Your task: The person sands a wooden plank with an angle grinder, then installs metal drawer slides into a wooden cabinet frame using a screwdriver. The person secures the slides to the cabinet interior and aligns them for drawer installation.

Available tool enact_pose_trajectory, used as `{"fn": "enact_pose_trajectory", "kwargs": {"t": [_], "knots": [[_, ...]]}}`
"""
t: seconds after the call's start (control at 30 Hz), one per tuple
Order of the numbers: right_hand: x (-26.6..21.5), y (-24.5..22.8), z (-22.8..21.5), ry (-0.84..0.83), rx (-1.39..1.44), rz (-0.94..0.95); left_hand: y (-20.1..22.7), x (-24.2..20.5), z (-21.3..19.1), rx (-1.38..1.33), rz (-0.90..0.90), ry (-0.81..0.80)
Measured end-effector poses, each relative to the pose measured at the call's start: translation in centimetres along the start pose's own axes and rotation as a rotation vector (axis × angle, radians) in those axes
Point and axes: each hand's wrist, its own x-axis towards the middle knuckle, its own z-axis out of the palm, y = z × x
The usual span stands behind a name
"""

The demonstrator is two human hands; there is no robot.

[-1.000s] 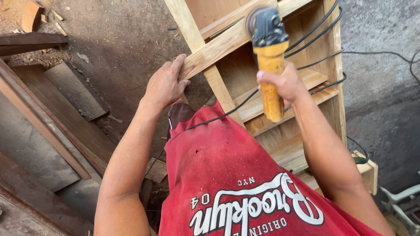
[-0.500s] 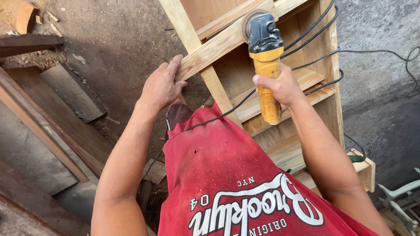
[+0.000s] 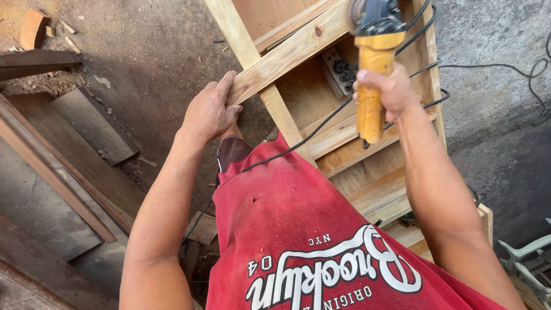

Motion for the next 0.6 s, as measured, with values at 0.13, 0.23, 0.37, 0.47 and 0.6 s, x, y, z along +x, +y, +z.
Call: {"fn": "enact_pose_trajectory", "kwargs": {"t": [0.13,0.23,0.37,0.47,0.6], "knots": [[-1.0,2.1,3.2,-0.089,-0.035,0.025,0.3,-0.3,-0.2,-0.001,-0.009,-0.001],[-2.0,4.2,4.9,-0.169,-0.056,0.08,0.7,-0.3,-0.3,-0.001,0.009,0.018],[-1.2,3.5,3.8,-0.13,-0.04,0.038,0.9,-0.1,-0.6,0.001,-0.007,-0.003],[-0.1,1.4,1.5,-0.052,-0.029,0.047,0.8,-0.2,-0.5,-0.003,-0.02,-0.018],[0.7,-0.9,-1.2,-0.019,0.01,-0.004,0.8,-0.2,-0.6,0.006,-0.001,0.0]]}}
